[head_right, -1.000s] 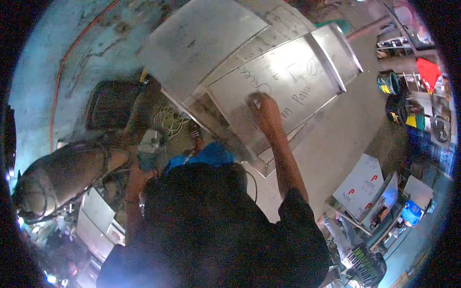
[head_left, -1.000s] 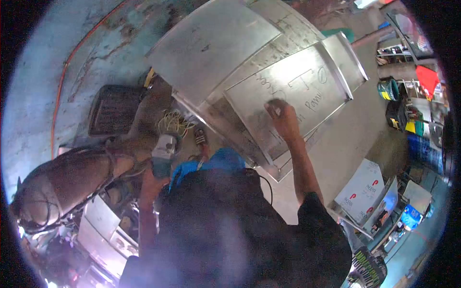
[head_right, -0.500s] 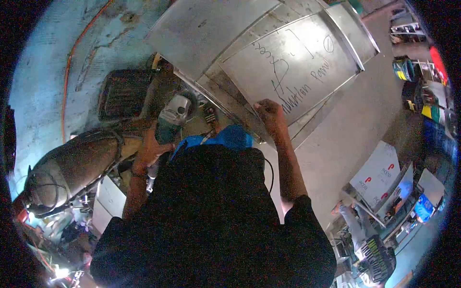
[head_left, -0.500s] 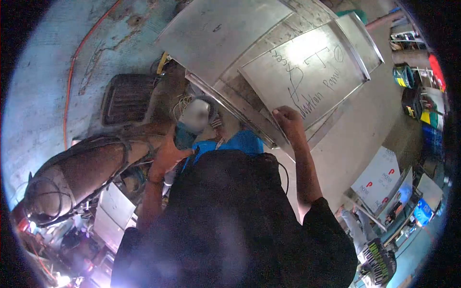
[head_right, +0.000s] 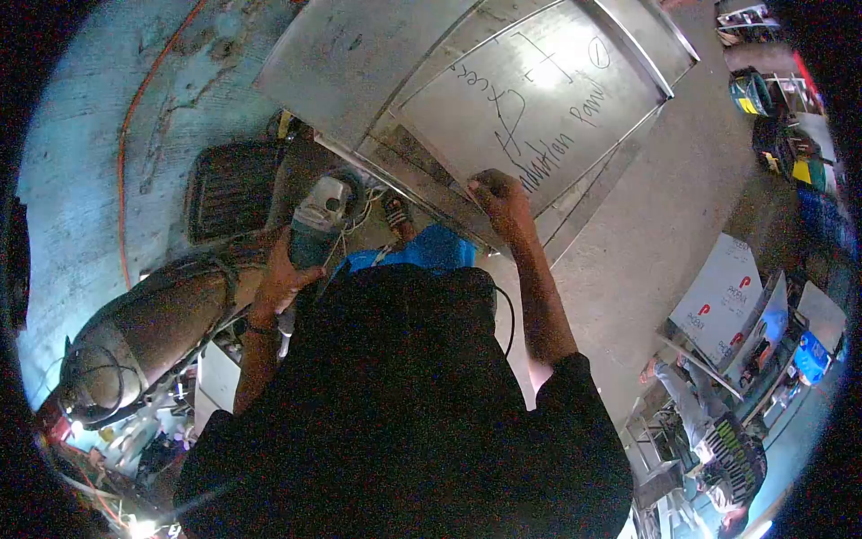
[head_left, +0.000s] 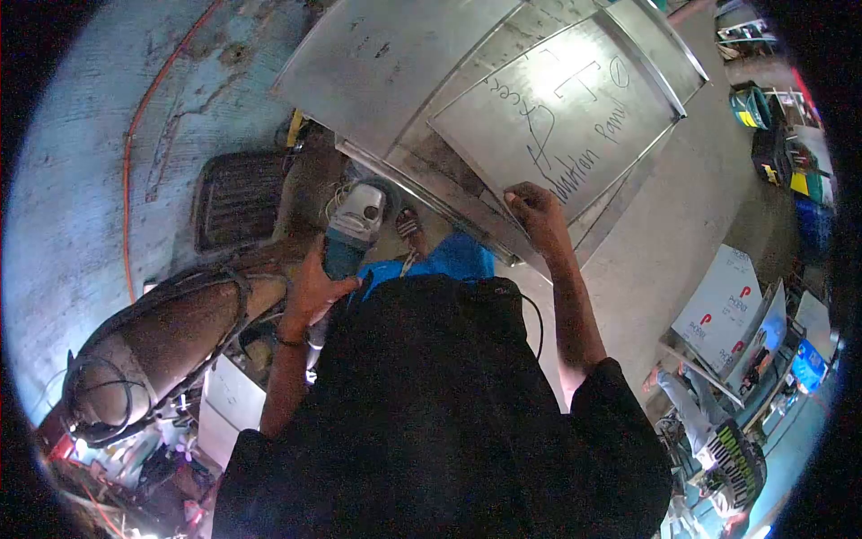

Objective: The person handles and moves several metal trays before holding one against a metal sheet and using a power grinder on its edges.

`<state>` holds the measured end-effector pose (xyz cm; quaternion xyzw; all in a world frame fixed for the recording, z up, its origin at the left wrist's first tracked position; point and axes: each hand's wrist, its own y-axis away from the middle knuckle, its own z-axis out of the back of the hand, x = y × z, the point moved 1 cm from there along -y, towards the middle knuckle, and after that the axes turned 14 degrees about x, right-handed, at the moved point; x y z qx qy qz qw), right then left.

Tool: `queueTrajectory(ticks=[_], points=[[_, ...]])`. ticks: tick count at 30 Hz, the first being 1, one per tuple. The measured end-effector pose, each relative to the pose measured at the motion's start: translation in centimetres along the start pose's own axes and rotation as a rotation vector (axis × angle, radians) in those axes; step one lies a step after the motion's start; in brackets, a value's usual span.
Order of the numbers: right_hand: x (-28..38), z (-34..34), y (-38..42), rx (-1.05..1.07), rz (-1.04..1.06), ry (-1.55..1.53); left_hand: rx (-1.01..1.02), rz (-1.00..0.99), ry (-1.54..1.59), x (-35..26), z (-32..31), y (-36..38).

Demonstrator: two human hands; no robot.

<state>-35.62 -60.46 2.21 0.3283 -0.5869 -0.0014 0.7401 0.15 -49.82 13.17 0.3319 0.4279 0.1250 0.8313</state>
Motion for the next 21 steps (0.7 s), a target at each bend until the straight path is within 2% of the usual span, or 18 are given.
queueTrajectory(ticks=[2,5,8,11,13,14,17,19,21], points=[[0.0,-0.1,0.1,-0.009,0.012,-0.007,0.034,0.019,0.082,0.9,0.0,-0.3],[-0.1,-0.2,0.2,-0.034,0.05,-0.028,0.083,0.049,0.079,0.7,0.2,-0.3],[-1.1,0.1,-0.1,-0.07,0.067,-0.022,0.05,0.118,-0.004,0.1,0.2,0.3],[-0.2,0.9,0.9,-0.132,0.027,-0.123,-0.068,0.047,-0.105,-0.3,0.1,0.4],[0.2,1.6,2.0,-0.222,-0.139,-0.235,-0.027,0.018,-0.057,-1.7,0.5,0.5],[0.0,2.0,2.3,-0.225,-0.139,-0.239,0.012,-0.014,-0.008,-2.3,0.7,0.4],[-1.6,3.3,3.5,-0.258,-0.095,-0.307,-0.026,-0.045,0.007,-2.8,0.5,0.5],[-2.5,3.6,3.8,-0.449,0.088,-0.147,-0.008,-0.044,0.027,-1.4,0.5,0.1],[-2.5,4.0,4.5,-0.509,0.128,-0.152,0.011,-0.041,0.047,-1.2,0.3,-0.2]])
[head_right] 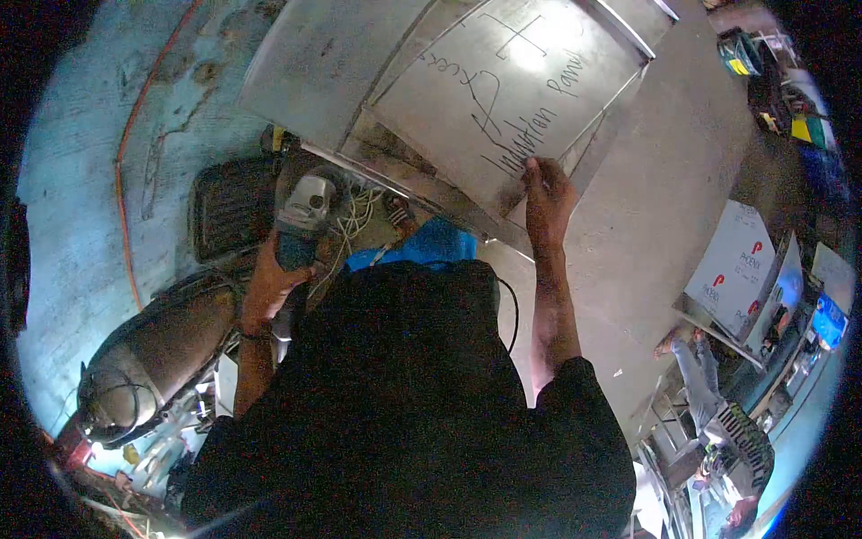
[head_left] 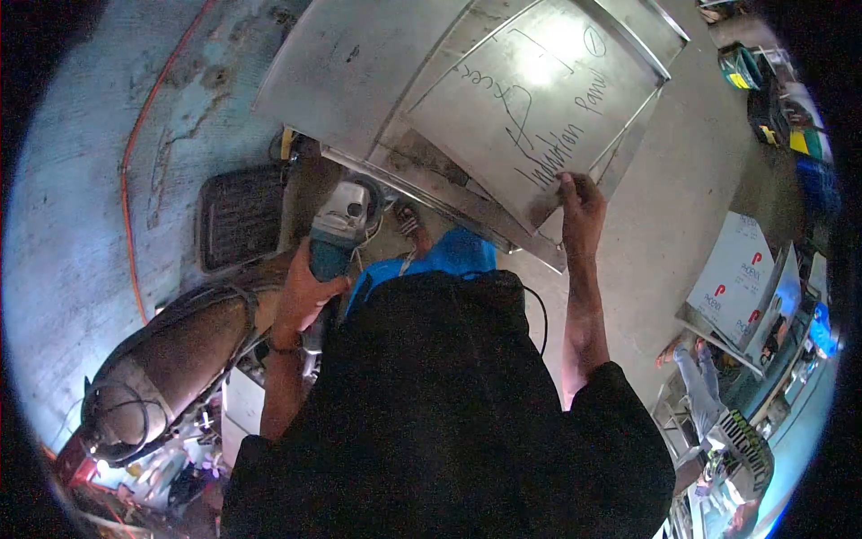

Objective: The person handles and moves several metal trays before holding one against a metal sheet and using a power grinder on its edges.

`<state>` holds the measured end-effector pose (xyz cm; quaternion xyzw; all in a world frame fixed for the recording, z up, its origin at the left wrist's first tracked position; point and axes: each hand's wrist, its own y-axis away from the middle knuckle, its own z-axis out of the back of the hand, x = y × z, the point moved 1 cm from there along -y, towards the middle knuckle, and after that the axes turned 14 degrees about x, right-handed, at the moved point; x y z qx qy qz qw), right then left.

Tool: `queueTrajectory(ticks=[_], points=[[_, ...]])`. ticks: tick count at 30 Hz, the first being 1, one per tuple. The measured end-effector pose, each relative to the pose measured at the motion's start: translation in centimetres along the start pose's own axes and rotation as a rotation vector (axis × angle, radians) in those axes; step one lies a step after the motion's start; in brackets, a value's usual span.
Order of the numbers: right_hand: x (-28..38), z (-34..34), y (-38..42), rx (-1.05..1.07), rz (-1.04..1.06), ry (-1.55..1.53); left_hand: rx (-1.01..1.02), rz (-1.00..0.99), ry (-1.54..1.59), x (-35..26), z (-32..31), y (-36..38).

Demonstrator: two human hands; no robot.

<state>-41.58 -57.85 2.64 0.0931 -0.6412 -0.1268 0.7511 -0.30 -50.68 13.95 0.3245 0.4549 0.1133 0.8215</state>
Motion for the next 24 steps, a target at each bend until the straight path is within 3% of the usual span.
queueTrajectory(ticks=[2,6,11,16,20,24], points=[[0.0,0.6,0.4,-0.059,0.041,-0.011,0.056,0.071,-0.001,-0.7,-0.1,-0.2],[-1.1,2.1,-0.5,-0.245,-0.108,0.133,0.102,0.066,0.067,-0.7,-0.8,-0.3],[-0.9,4.1,-2.5,-0.345,-0.2,0.359,0.057,0.109,-0.165,1.6,-1.2,-0.7],[-0.5,8.3,-8.8,-0.386,0.195,0.564,0.032,0.176,-0.262,-0.1,-1.7,-0.1],[1.2,10.9,-15.3,-0.405,0.262,0.708,0.057,0.122,-0.189,-0.1,-1.9,0.5],[2.4,14.6,-23.3,-0.434,0.487,0.932,0.0,0.153,-0.122,0.0,-2.2,2.4]])
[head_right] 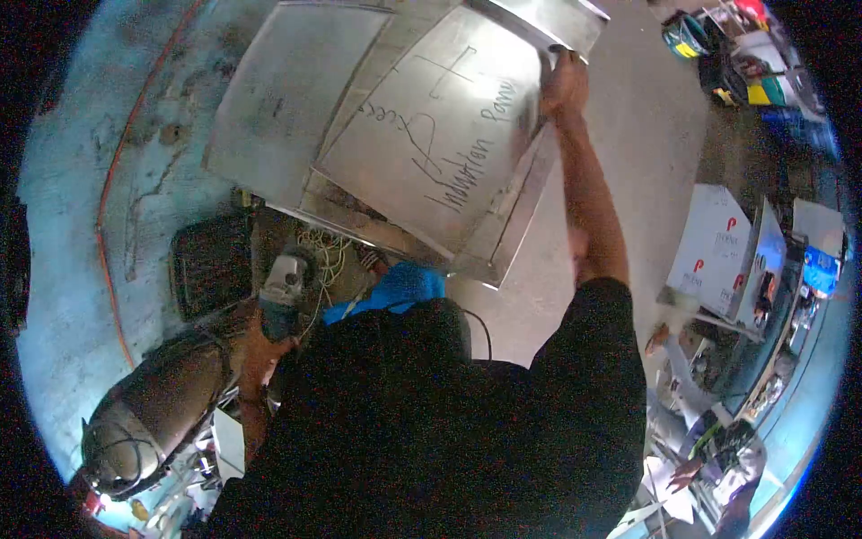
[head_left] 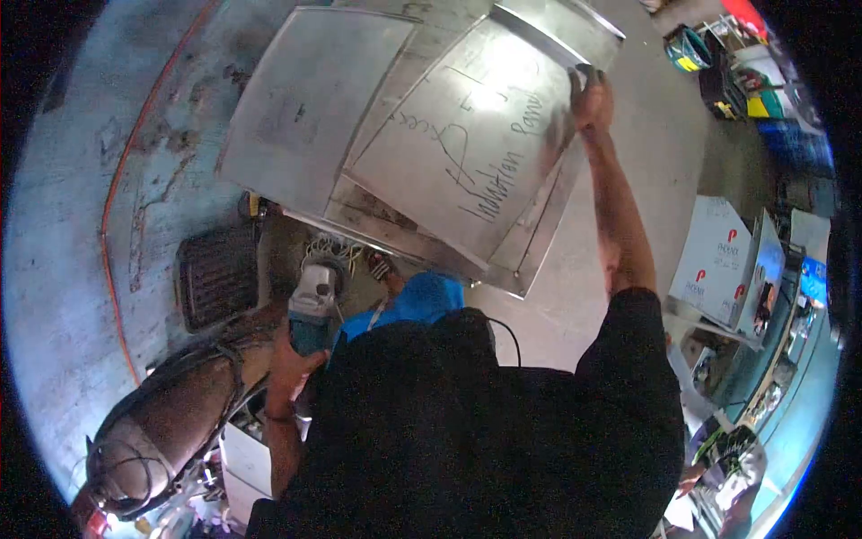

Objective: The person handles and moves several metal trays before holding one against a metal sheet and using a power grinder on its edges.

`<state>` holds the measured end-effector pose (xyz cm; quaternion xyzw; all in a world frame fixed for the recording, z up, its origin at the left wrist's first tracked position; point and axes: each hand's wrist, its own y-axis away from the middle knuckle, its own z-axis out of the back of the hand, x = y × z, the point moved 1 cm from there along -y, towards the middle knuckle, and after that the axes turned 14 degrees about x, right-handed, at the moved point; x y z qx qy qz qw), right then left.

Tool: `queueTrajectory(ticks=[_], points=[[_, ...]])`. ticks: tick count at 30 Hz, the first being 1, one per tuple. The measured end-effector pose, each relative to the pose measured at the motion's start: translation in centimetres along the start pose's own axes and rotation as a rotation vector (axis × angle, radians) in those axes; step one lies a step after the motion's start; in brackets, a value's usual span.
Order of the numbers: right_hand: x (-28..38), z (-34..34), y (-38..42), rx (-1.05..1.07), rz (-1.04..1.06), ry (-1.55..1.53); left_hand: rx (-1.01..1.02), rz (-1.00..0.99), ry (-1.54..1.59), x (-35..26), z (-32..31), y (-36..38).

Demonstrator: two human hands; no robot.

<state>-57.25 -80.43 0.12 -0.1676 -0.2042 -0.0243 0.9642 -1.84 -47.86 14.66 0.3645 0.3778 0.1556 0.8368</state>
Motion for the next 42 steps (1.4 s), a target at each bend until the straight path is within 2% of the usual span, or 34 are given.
queueTrajectory(ticks=[2,3,5,6,8,10,12,14,16,18,20,23,26,29,32,33,34,36,37,39,41,42], points=[[-2.2,-0.8,-3.4,0.101,-0.032,0.185,0.03,-0.007,0.091,2.0,-0.3,0.3],[-3.3,-1.3,-5.0,0.099,-0.013,0.178,0.014,-0.006,0.103,2.0,-0.4,0.6],[-5.4,-2.7,-7.9,0.326,-0.18,0.215,-0.007,-0.015,0.195,1.8,-0.8,1.5],[-6.7,-3.8,-9.0,0.451,-0.218,0.175,-0.028,-0.008,0.213,2.0,-1.1,2.1],[-6.9,-4.1,-10.3,0.739,-0.269,-0.096,-0.11,0.013,0.177,2.3,-1.6,3.2],[-11.6,-7.5,-11.1,0.633,-0.037,-0.273,-0.13,0.097,0.155,1.4,-1.4,3.9],[-10.2,-6.2,-11.5,0.693,-0.1,-0.027,-0.141,0.18,0.138,1.4,-1.5,3.7],[-13.9,-7.8,-13.0,0.646,-0.151,-0.009,-0.084,0.27,0.187,2.4,-1.6,4.0],[-9.8,-3.1,-13.8,0.93,-0.143,-0.119,-0.091,0.303,0.152,2.7,-1.5,4.1],[-23.7,-9.8,-18.9,1.13,0.029,-0.391,-0.085,0.326,0.11,2.7,-1.4,3.8],[-15.5,-3.6,-16.1,1.301,-0.313,-0.65,-0.068,0.216,0.144,2.4,-1.0,3.6],[-11.3,0.2,-14.3,1.422,-0.549,-0.837,-0.128,0.2,0.156,3.3,-1.1,3.1],[-10.0,2.4,-12.0,1.377,-0.595,-0.813,-0.138,0.132,0.098,2.4,-0.3,2.5],[-18.4,1.1,-10.1,1.209,-0.134,-1.112,-0.165,0.111,0.063,3.0,0.2,2.2],[-38.8,-3.9,-9.3,0.984,-0.571,-1.403,-0.029,0.171,0.196,-1.0,2.2,1.9],[-29.7,0.6,-6.3,1.048,-0.55,-1.046,-0.019,0.165,0.189,-0.9,2.3,1.7],[-22.6,3.9,-2.4,1.077,-0.587,-0.83,-0.042,0.143,0.169,-0.5,2.2,1.5],[-14.0,8.0,2.9,1.046,-0.691,-0.706,-0.055,0.11,0.137,1.0,2.2,0.8],[-12.3,9.1,5.7,1.035,-0.705,-0.704,-0.061,0.081,0.126,2.6,2.0,0.3],[-10.4,10.5,10.5,0.853,-0.77,-0.705,-0.062,0.042,0.111,2.8,2.5,-0.2],[-12.4,9.3,16.2,0.738,-0.894,-0.705,-0.058,0.172,0.061,1.5,3.2,-0.1],[-11.3,9.8,18.2,0.715,-0.972,-0.729,-0.054,0.164,0.058,2.7,3.2,-0.6]])
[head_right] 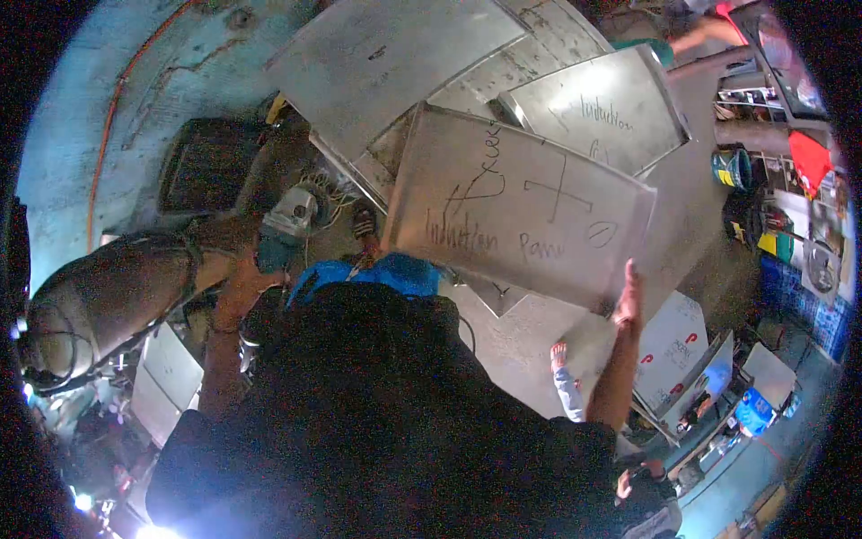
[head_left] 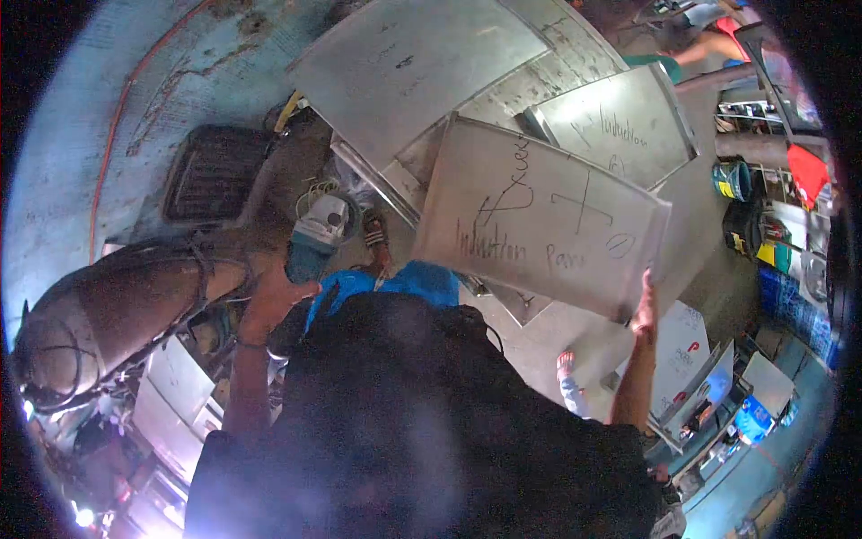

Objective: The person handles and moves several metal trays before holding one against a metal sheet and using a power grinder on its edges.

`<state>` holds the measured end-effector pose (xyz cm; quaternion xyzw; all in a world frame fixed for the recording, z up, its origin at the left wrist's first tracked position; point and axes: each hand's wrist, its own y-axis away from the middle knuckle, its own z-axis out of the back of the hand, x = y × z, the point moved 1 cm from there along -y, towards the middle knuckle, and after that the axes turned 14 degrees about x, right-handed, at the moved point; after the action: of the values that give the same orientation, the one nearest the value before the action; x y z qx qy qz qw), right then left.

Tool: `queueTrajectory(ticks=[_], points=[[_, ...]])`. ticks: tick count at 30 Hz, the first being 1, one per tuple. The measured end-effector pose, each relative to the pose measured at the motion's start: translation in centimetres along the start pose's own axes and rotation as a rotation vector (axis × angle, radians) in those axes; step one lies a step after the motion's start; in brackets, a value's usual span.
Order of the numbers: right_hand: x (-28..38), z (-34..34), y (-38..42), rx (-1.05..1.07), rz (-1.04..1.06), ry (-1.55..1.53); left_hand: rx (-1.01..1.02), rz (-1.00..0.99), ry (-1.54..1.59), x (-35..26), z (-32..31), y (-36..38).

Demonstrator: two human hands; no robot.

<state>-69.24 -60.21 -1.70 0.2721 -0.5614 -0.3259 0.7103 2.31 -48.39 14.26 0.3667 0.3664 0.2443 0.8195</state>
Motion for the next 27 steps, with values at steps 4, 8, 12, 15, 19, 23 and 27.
queueTrajectory(ticks=[4,8,12,15,19,23,27], points=[[-5.8,-4.8,4.1,0.039,-0.04,-0.276,0.0,-0.019,-0.035,0.5,0.9,-0.7],[-7.6,-9.7,7.1,0.017,-0.117,-0.378,0.0,-0.112,0.022,0.4,1.7,-1.2],[-6.1,-15.4,9.9,-0.037,-0.024,-0.472,-0.094,-0.209,0.021,2.3,2.2,-1.6],[-6.7,-17.6,9.9,0.07,0.132,-0.618,-0.115,-0.108,-0.099,2.5,3.0,-1.0],[-8.0,-18.5,10.5,-0.034,0.12,-0.55,-0.116,-0.034,-0.086,1.8,4.3,0.1],[-7.3,-21.1,12.7,-0.042,0.181,-0.318,-0.12,-0.182,-0.096,0.9,4.7,0.0],[-9.9,-24.0,11.3,-0.081,0.195,-0.313,-0.162,-0.205,-0.157,-1.3,4.1,-0.2]])
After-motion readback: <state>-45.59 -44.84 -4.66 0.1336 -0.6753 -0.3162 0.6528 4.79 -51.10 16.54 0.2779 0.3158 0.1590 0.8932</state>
